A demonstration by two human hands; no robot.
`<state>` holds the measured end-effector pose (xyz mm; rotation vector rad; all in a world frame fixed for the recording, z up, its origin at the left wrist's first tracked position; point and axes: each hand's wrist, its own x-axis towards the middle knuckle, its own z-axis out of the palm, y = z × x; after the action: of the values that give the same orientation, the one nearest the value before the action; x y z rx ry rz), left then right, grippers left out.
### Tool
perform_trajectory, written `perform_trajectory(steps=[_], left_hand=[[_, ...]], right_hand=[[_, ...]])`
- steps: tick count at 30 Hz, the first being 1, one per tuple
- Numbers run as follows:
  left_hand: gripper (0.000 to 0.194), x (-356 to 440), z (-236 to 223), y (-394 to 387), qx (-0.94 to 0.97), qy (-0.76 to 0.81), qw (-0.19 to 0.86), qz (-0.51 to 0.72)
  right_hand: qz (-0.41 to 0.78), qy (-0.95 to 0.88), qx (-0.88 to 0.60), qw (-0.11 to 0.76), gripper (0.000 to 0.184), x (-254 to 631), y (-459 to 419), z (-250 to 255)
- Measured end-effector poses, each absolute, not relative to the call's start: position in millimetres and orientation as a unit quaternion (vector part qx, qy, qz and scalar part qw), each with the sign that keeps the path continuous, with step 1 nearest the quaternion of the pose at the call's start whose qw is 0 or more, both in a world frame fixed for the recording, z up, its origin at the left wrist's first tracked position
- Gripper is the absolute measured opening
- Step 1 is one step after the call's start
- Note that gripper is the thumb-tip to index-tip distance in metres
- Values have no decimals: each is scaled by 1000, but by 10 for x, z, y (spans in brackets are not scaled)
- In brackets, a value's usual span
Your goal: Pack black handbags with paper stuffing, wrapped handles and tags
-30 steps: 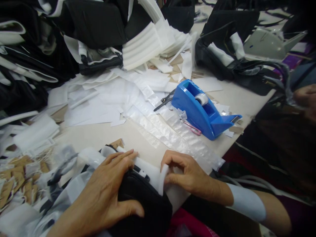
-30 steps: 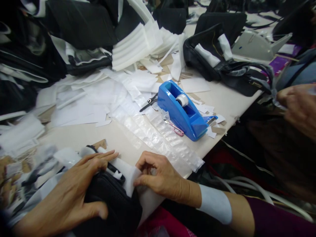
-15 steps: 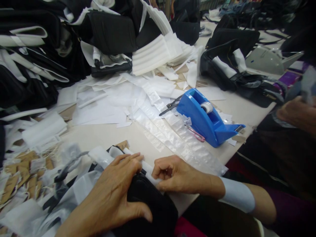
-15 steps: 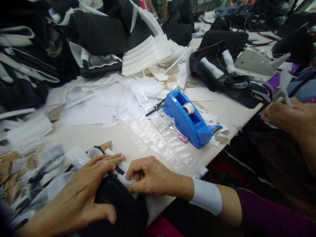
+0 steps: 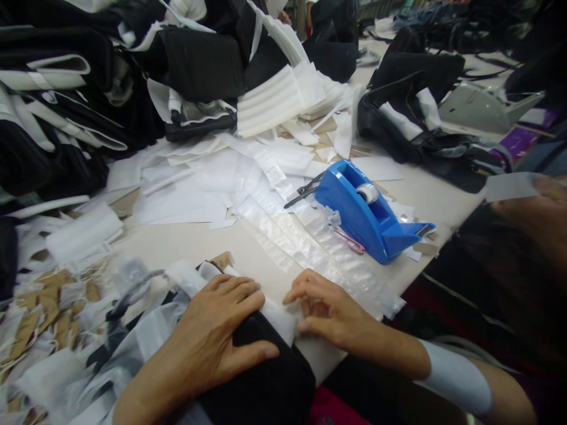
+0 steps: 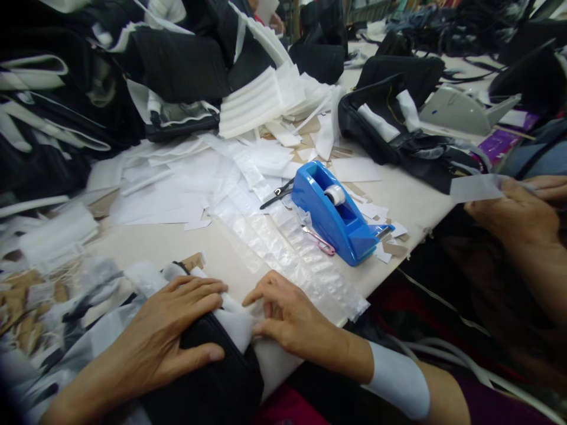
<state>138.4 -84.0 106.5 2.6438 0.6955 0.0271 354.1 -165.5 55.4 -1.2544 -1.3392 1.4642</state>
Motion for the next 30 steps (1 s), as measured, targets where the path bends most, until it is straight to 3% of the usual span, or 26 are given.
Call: perform_trajectory(steps=[2,4,12,23,30], left_hand=[[45,1390,1062,-839,946,250,206,0],[45,1395,1067,-839,946,249,208,-1],[42,1368,1079,-800,939,251,236,6],[34,1385,1036,-782,946,225,234,1],[36,1373,995,-751,953,212,216,-7]], right_hand=[[535,-554,-517,374,17,3552,-1725,494],[532,-555,-526,363,14,3506,-1767,452],[602,-498,-521,343,15,3319,-1696,568],[516,-589,-545,301,19,3339,-1842,649],[507,-571,-552,335,27,3203,-1915,638]])
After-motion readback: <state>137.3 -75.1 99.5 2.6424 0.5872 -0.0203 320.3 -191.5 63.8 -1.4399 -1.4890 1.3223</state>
